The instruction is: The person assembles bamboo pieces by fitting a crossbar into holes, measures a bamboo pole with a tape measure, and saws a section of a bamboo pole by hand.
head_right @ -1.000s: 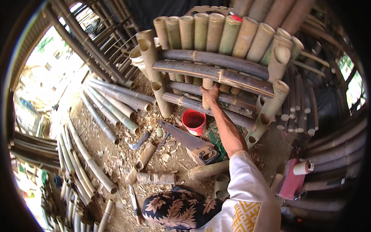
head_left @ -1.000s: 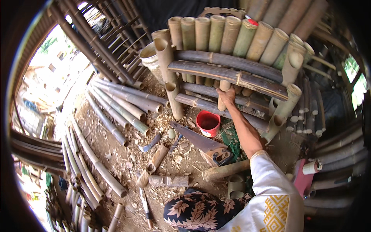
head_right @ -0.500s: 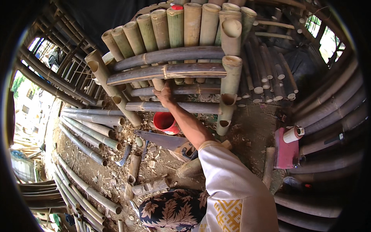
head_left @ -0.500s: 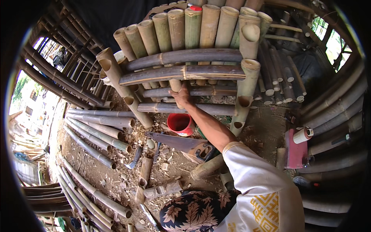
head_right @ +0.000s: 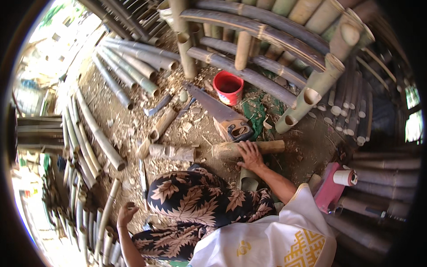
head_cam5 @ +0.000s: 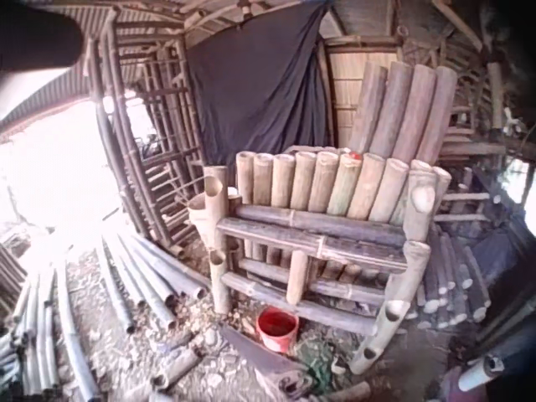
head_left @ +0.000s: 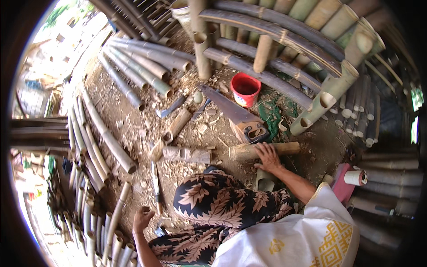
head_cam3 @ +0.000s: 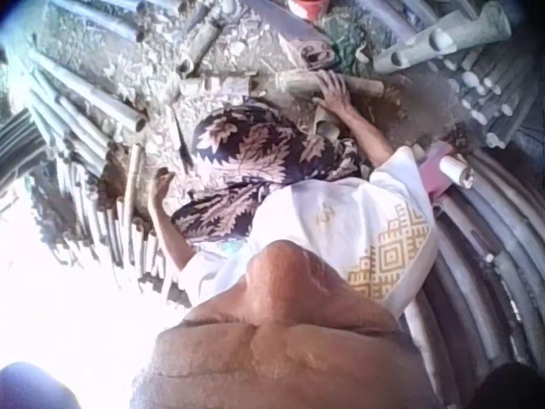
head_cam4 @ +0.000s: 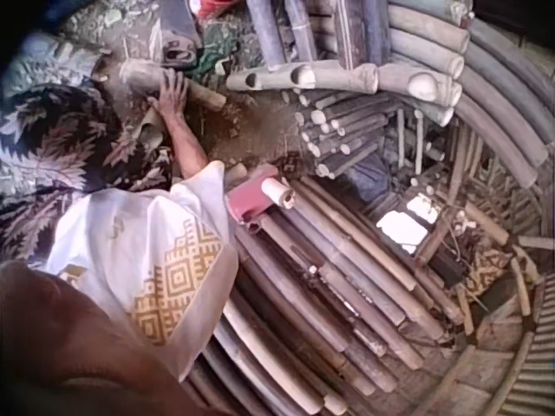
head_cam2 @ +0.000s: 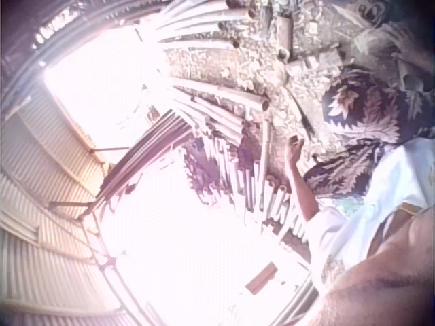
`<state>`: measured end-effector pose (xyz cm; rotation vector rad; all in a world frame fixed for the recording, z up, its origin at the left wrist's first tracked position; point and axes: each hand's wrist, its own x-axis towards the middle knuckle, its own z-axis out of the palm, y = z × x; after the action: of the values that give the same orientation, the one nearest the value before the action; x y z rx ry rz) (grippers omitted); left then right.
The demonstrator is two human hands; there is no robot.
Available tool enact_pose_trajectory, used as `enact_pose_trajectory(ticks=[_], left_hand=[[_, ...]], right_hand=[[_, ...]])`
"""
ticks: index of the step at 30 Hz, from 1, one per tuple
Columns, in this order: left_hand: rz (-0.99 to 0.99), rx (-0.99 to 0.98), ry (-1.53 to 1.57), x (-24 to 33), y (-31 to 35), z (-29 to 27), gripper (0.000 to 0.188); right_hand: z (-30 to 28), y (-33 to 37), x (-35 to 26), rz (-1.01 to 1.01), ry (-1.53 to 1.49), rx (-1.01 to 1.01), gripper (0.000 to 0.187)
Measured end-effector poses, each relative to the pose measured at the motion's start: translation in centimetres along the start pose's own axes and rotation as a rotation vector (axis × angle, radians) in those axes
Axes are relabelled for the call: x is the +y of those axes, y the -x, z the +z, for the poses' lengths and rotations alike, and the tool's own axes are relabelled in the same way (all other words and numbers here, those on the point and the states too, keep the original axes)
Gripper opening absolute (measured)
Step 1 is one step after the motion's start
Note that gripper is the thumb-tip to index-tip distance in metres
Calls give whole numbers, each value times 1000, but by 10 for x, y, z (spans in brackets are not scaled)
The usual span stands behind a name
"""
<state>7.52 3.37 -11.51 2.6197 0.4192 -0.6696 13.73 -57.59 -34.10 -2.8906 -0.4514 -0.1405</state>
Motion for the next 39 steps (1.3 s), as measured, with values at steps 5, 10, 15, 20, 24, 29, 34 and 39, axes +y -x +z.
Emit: enact_pose_trajectory(ticks=[5, 10, 15, 20, 24, 29, 34, 39], left_hand=[[-26, -72, 94, -35, 18, 28, 55], [-166, -2, 169, -44, 71, 19, 61], [-328, -24, -81, -147, 84, 44, 53], [-655, -54, 17, -209, 86, 142, 53], [-789, 284, 101, -267, 56, 215, 90], [-688, 431, 177, -268, 38, 237, 99], [-681, 412, 333, -309, 5, 259, 89], [-429, 638, 971, -356, -20, 227, 62]], right_hand=[[5, -33, 54, 167, -19, -470, 90], [-31, -23, 78, 141, -153, -343, 75], [-8, 49, 167, 408, 106, -552, 89], [18, 37, 161, 247, -82, -574, 82], [28, 25, 138, 104, -238, -411, 79], [-42, -12, 57, 124, -298, -126, 68], [-123, -52, -16, 112, -95, -45, 65], [-118, -123, -94, 244, -714, -234, 65]])
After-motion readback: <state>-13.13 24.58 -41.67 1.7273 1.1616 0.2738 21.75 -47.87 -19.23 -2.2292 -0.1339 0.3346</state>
